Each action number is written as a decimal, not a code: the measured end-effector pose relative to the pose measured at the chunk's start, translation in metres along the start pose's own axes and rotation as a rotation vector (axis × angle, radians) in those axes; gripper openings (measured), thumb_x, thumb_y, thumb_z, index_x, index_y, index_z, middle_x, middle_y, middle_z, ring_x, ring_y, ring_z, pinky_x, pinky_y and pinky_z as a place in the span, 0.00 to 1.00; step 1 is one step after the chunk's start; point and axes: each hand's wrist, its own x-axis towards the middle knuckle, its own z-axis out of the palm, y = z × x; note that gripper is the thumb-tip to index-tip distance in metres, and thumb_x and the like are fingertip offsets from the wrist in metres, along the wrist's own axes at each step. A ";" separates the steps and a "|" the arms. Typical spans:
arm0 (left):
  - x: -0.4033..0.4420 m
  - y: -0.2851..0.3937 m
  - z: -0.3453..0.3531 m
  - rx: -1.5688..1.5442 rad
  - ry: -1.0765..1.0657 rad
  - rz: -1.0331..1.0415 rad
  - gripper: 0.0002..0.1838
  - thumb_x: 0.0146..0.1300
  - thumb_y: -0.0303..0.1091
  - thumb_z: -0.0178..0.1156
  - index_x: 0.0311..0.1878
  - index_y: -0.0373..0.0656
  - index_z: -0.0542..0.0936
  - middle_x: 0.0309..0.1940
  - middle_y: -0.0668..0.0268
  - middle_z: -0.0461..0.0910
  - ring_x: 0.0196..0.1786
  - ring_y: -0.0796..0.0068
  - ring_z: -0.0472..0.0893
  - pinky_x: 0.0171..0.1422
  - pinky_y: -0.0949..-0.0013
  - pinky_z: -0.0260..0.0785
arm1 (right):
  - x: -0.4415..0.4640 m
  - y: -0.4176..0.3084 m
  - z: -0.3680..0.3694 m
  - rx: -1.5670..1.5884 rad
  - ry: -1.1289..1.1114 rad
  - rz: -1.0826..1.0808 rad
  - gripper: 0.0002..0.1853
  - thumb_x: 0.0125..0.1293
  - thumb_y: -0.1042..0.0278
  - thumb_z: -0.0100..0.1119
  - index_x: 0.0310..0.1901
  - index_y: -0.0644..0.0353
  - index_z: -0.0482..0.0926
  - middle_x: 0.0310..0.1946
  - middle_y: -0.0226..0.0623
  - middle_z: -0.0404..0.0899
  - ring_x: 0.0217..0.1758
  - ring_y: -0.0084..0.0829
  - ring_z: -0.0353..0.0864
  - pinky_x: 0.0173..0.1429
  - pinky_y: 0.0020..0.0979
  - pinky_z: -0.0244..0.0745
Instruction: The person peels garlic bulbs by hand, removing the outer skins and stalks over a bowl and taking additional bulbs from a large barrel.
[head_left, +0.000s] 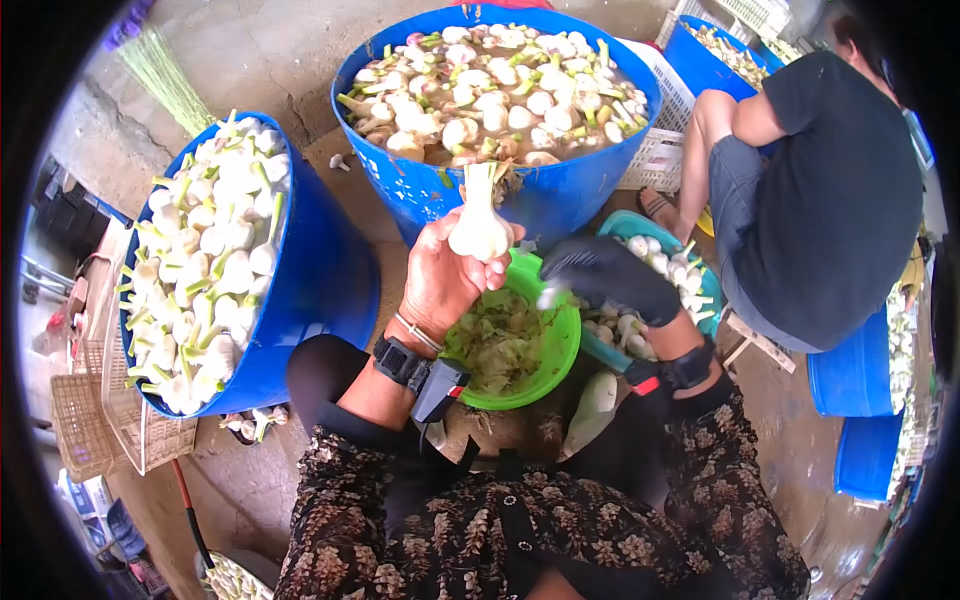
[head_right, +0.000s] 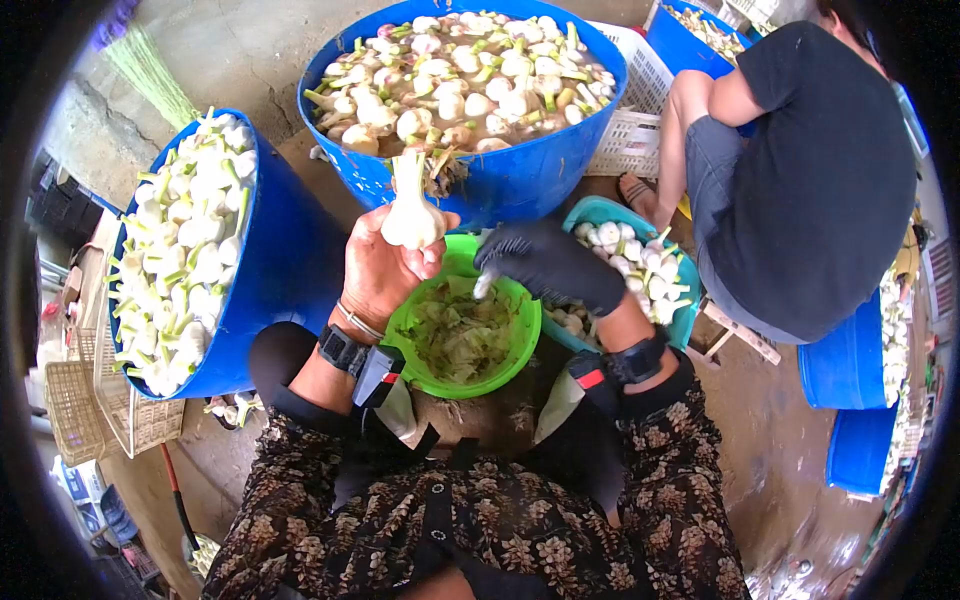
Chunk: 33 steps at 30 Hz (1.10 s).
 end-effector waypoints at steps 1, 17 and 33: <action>-0.001 0.001 0.006 -0.020 0.035 -0.002 0.27 0.64 0.51 0.50 0.55 0.37 0.72 0.43 0.49 0.79 0.30 0.68 0.78 0.31 0.72 0.71 | 0.002 0.014 0.020 -0.547 0.041 -0.103 0.16 0.60 0.53 0.60 0.38 0.58 0.81 0.27 0.42 0.81 0.27 0.39 0.81 0.31 0.37 0.74; -0.014 -0.020 0.013 0.302 0.073 -0.076 0.29 0.57 0.31 0.65 0.60 0.44 0.65 0.35 0.60 0.78 0.29 0.71 0.76 0.28 0.73 0.66 | 0.029 -0.008 0.032 -0.070 0.351 -0.104 0.12 0.59 0.66 0.62 0.40 0.64 0.80 0.27 0.47 0.80 0.29 0.41 0.83 0.34 0.34 0.74; -0.012 -0.023 0.011 0.242 0.045 -0.067 0.25 0.60 0.24 0.60 0.62 0.45 0.68 0.43 0.63 0.80 0.39 0.74 0.80 0.31 0.75 0.71 | 0.024 0.003 0.033 0.155 0.453 -0.047 0.07 0.59 0.71 0.58 0.36 0.66 0.78 0.25 0.38 0.79 0.28 0.26 0.79 0.33 0.31 0.72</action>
